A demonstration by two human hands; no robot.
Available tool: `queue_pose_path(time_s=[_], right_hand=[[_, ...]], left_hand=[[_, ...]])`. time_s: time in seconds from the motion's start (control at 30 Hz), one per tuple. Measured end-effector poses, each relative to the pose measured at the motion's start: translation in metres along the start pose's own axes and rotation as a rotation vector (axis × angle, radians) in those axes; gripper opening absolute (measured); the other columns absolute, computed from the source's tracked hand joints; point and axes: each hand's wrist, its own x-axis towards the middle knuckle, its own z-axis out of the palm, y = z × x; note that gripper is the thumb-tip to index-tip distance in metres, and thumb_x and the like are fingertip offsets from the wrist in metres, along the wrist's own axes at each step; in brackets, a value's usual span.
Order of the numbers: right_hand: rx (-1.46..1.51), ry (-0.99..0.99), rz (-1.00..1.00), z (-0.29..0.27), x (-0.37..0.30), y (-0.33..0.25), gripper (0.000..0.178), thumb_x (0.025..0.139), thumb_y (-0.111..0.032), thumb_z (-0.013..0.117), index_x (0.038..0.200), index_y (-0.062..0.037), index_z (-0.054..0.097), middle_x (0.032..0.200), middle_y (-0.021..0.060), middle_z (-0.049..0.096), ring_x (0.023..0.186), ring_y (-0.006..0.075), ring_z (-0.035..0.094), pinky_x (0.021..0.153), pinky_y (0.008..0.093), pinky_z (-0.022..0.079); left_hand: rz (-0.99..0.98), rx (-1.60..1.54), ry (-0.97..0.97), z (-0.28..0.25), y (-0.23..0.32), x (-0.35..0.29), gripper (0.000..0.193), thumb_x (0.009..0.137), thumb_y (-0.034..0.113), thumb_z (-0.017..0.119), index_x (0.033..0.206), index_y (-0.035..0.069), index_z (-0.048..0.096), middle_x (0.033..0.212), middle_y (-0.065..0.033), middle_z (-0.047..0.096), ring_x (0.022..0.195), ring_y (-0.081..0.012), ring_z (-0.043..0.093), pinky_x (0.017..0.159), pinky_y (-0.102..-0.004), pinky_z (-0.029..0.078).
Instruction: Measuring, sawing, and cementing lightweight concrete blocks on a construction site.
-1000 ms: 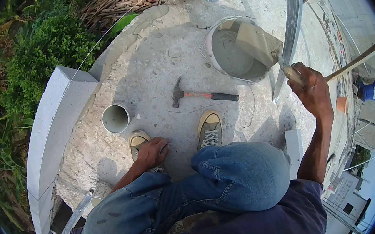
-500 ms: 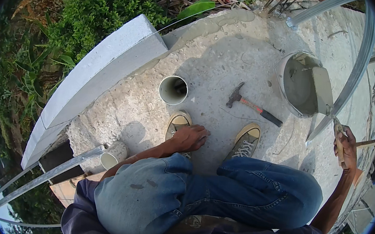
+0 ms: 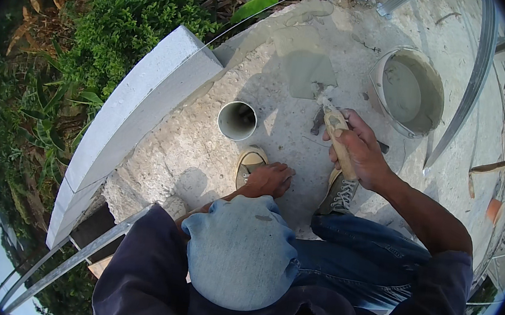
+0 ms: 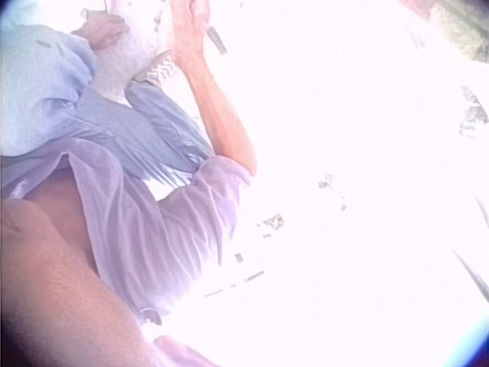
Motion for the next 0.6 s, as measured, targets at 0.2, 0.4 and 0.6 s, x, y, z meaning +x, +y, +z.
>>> queue_pose_path(time_s=[0.2, 0.4, 0.6], right_hand=[[-0.106, 0.232, -0.393, 0.141, 0.084, 0.038, 0.047, 0.084, -0.016, 0.06, 0.124, 0.0016, 0.044, 0.087, 0.0152, 0.057, 0.066, 0.0203, 0.056, 0.064, 0.0361, 0.049], [-0.091, 0.403, -0.588, 0.228, 0.084, 0.063, 0.055, 0.081, -0.008, 0.064, 0.128, 0.0026, 0.04, 0.111, 0.0257, 0.044, 0.102, 0.0393, 0.048, 0.091, 0.0475, 0.04], [-0.314, 0.197, -0.425, 0.151, 0.042, 0.074, 0.059, 0.077, -0.005, 0.063, 0.133, -0.0002, 0.044, 0.115, 0.0211, 0.048, 0.107, 0.0335, 0.052, 0.094, 0.0402, 0.043]], left_hand=[[-0.174, -0.133, 0.026, 0.046, -0.03, -0.003, 0.029, 0.088, 0.022, 0.058, 0.112, 0.007, 0.064, 0.102, -0.0127, 0.066, 0.098, -0.0312, 0.064, 0.086, -0.0432, 0.052], [0.06, -0.019, 0.096, 0.005, 0.001, 0.005, 0.026, 0.087, 0.019, 0.062, 0.11, 0.008, 0.064, 0.098, -0.015, 0.065, 0.092, -0.0338, 0.064, 0.08, -0.0455, 0.052], [0.046, -0.012, 0.062, 0.009, -0.01, -0.002, 0.026, 0.089, 0.02, 0.06, 0.111, 0.007, 0.063, 0.101, -0.0153, 0.065, 0.097, -0.0329, 0.063, 0.083, -0.0452, 0.051]])
